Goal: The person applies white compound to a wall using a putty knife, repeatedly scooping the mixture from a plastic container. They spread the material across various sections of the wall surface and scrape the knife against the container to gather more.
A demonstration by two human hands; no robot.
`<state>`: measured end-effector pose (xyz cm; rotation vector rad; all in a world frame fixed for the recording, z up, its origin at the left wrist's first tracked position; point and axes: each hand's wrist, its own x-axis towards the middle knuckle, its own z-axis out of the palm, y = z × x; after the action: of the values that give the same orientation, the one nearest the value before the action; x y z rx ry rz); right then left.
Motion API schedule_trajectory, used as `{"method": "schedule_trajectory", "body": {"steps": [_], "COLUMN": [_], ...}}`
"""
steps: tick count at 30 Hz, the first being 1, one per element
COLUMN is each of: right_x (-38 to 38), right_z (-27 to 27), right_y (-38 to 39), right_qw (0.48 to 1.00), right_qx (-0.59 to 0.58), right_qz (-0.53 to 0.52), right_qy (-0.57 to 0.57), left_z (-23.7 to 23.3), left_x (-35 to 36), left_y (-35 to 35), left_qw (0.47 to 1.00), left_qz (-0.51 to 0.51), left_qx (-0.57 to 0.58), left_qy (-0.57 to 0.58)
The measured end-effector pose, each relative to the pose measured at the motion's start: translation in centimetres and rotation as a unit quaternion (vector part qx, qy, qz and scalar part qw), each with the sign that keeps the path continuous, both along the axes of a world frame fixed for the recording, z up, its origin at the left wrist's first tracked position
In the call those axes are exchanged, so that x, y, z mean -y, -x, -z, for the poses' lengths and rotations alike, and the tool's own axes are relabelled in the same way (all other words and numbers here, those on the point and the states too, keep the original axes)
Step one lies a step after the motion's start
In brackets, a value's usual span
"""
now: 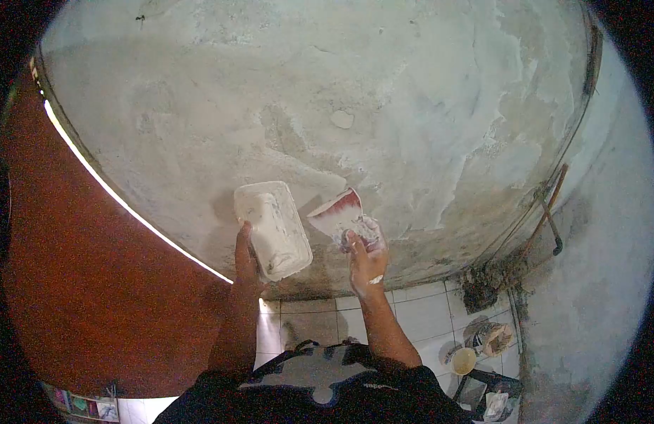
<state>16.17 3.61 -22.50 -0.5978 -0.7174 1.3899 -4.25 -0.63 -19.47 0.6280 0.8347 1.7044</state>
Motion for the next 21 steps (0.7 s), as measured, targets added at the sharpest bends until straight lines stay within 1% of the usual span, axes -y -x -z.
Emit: {"method": "schedule_trajectory", "body": {"steps": [1,5,7,8,10,11,12,13,14,16,20,21], "right_x": [0.3,1.3,1.7,1.9,2.2,2.1,1.9,1.8,1.8,1.8,2.0,1.8], "right_z": [-0.2,-0.1,-0.1,-0.1,-0.3,0.1,1.0,1.6,2.2,2.6,2.1,2.3], "right_y": [0.3,1.3,1.5,1.5,1.6,1.7,1.8,1.9,2.0,2.4,2.3,2.2], "right_qw": [0.999,0.996,0.992,0.992,0.976,0.976,0.953,0.919,0.919,0.901,0.885,0.849], "right_qx": [0.046,0.085,0.126,0.125,0.214,0.213,0.282,0.347,0.347,0.346,0.383,0.441], "right_qz": [0.003,-0.01,-0.015,-0.015,-0.009,-0.009,0.031,0.07,0.07,0.116,0.114,0.128], "right_qy": [0.006,-0.033,-0.024,-0.025,-0.04,-0.042,-0.108,-0.171,-0.172,-0.236,-0.237,-0.261], "left_z": [-0.3,-1.1,-0.9,-0.6,-0.3,-0.1,-0.2,-0.2,-0.3,-0.6,-1.5,-1.5], "left_x": [-0.1,-0.5,-0.5,-0.6,-1.0,-1.0,-1.1,-1.1,-1.1,-1.0,-0.4,-0.4], "left_y": [-0.1,-0.3,-0.3,-0.2,0.1,0.2,0.1,0.1,0.0,-0.1,-0.6,-0.6], "left_qw": [1.0,0.999,1.0,1.0,0.999,0.999,0.998,0.997,0.997,0.997,0.997,0.996], "left_qz": [-0.002,-0.036,-0.023,-0.023,-0.038,-0.038,-0.049,-0.06,-0.06,-0.05,-0.051,-0.054], "left_qx": [0.01,-0.034,-0.003,-0.004,-0.027,-0.028,-0.036,-0.044,-0.044,-0.03,-0.049,-0.061], "left_qy": [0.009,0.01,-0.003,-0.004,-0.011,-0.014,-0.019,-0.024,-0.025,-0.04,-0.033,-0.027]}}
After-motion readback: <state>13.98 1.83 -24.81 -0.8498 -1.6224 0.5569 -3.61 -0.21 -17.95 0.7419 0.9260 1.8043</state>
